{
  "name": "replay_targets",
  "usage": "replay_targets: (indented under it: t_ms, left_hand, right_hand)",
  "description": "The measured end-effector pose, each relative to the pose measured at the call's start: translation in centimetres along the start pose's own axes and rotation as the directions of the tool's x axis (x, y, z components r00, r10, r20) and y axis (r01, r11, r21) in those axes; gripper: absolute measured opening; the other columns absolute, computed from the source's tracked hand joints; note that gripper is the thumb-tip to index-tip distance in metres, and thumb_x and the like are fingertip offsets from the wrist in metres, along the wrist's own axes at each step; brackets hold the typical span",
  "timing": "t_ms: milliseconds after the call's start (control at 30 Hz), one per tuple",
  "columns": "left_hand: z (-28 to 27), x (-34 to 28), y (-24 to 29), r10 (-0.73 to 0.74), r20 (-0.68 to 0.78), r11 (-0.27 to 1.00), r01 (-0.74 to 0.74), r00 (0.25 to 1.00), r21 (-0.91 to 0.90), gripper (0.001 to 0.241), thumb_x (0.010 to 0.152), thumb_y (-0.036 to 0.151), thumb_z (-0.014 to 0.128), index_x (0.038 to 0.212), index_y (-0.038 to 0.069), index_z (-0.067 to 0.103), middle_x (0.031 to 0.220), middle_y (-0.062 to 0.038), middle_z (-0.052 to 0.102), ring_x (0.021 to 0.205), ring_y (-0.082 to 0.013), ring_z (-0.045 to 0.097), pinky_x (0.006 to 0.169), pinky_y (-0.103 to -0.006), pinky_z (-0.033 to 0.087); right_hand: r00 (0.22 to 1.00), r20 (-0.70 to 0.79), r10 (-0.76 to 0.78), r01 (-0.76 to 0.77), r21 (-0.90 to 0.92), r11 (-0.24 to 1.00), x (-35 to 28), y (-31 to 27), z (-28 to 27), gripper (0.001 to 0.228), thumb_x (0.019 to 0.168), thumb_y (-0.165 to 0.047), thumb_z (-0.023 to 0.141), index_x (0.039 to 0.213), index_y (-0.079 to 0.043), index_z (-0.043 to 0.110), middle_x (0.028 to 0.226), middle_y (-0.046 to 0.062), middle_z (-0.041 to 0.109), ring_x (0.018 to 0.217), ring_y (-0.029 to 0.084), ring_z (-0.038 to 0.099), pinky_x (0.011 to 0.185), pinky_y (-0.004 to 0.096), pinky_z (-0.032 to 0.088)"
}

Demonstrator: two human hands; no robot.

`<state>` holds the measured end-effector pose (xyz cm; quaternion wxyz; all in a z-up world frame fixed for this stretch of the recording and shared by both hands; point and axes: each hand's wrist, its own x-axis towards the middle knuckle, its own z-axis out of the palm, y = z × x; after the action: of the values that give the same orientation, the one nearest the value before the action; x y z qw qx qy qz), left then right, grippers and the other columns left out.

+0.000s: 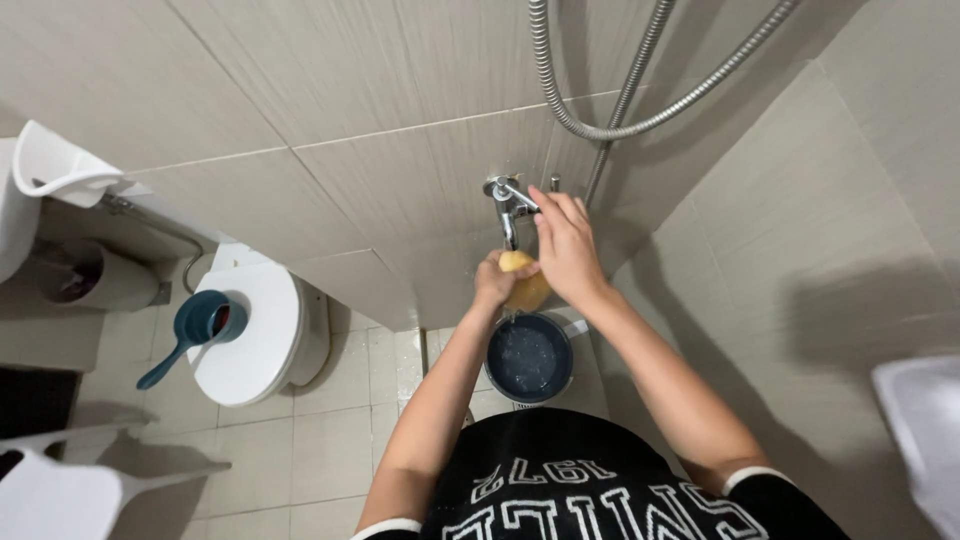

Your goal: The person scrubs the tiled walls of a bathroom using a yellow sponge. They repeatedly rinse the sponge under a running shower faucet and continue scrubbing various sections of the wall, including around a wall-mounted soap dish.

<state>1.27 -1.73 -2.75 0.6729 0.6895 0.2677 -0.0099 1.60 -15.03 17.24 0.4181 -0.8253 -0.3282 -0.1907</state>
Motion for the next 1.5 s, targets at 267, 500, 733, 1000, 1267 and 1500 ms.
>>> replay_targets:
  t_ms: [267, 500, 733, 1000, 1267, 1500]
  left_hand:
    - [-2.2, -1.4, 3.0, 0.096, -0.054, 0.948, -0.075, 0.994, 0.31, 0.048, 0.075, 0.032, 0.091, 0.119, 0.024, 0.073, 0.103, -0.006, 0.077, 0.102, -0.0287, 0.073, 0.09, -0.0429, 0.057]
    - [-1.2, -2.0, 2.8, 0.204, -0.021, 0.922, -0.185, 0.979, 0.34, 0.039, 0.077, 0.03, 0.083, 0.114, 0.021, 0.073, 0.099, -0.012, 0.076, 0.101, -0.0375, 0.072, 0.086, -0.0471, 0.056]
    - [-1.6, -8.9, 8.2, 0.192, 0.027, 0.98, -0.19, 0.981, -0.053, 0.039, 0.075, 0.032, 0.093, 0.107, 0.017, 0.076, 0.088, -0.003, 0.073, 0.085, -0.0176, 0.065, 0.077, -0.0318, 0.055]
    - [-1.0, -8.5, 4.4, -0.134, -0.107, 0.881, 0.069, 0.985, -0.468, 0.04, 0.09, 0.049, 0.078, 0.101, 0.011, 0.073, 0.081, -0.01, 0.068, 0.066, -0.0199, 0.067, 0.055, -0.0321, 0.059]
    - [-2.5, -11.2, 7.5, 0.203, 0.123, 0.864, -0.118, 0.971, -0.49, 0.019, 0.091, 0.023, 0.079, 0.108, 0.014, 0.074, 0.108, -0.005, 0.077, 0.085, -0.0122, 0.07, 0.075, -0.0268, 0.059]
    - [-1.5, -7.0, 3.3, 0.193, 0.39, 0.907, -0.013, 0.901, -0.42, 0.029, 0.102, 0.036, 0.067, 0.095, 0.008, 0.071, 0.073, -0.007, 0.07, 0.062, -0.0156, 0.07, 0.056, -0.0286, 0.06]
  right_hand:
    - [0.997, -0.064, 0.046, -0.053, -0.119, 0.991, 0.0, -2.6, 2.8, 0.03, 0.092, -0.003, 0.067, 0.121, 0.002, 0.067, 0.098, 0.015, 0.066, 0.089, 0.036, 0.063, 0.084, 0.047, 0.05]
    - [0.995, 0.085, 0.055, -0.071, 0.187, 0.98, -0.2, -0.9, 0.6, 0.032, 0.098, -0.011, 0.064, 0.128, -0.001, 0.069, 0.102, 0.014, 0.07, 0.099, 0.037, 0.067, 0.089, 0.044, 0.053]
    - [0.247, 0.548, 0.799, -0.949, 0.302, 0.086, -6.5, 1.5, 1.0, 0.116, 0.085, -0.088, 0.048, 0.167, -0.016, 0.008, 0.169, 0.03, 0.008, 0.135, 0.07, 0.035, 0.082, 0.089, 0.036]
    - [0.413, 0.406, 0.815, -0.757, 0.651, 0.059, -12.8, 12.9, 13.7, 0.033, 0.092, -0.037, 0.082, 0.105, -0.009, 0.073, 0.095, 0.01, 0.071, 0.086, 0.028, 0.073, 0.065, 0.044, 0.063]
    - [0.225, 0.874, 0.43, -0.918, 0.338, -0.207, -8.2, 1.9, 4.3, 0.066, 0.096, -0.049, 0.063, 0.142, -0.004, 0.047, 0.143, 0.023, 0.056, 0.125, 0.045, 0.058, 0.089, 0.078, 0.048]
    - [0.311, 0.918, 0.245, -0.948, 0.284, 0.143, -12.2, 8.4, 9.1, 0.053, 0.062, -0.005, 0.1, 0.104, 0.0, 0.067, 0.089, 0.013, 0.077, 0.07, 0.025, 0.077, 0.059, 0.037, 0.066]
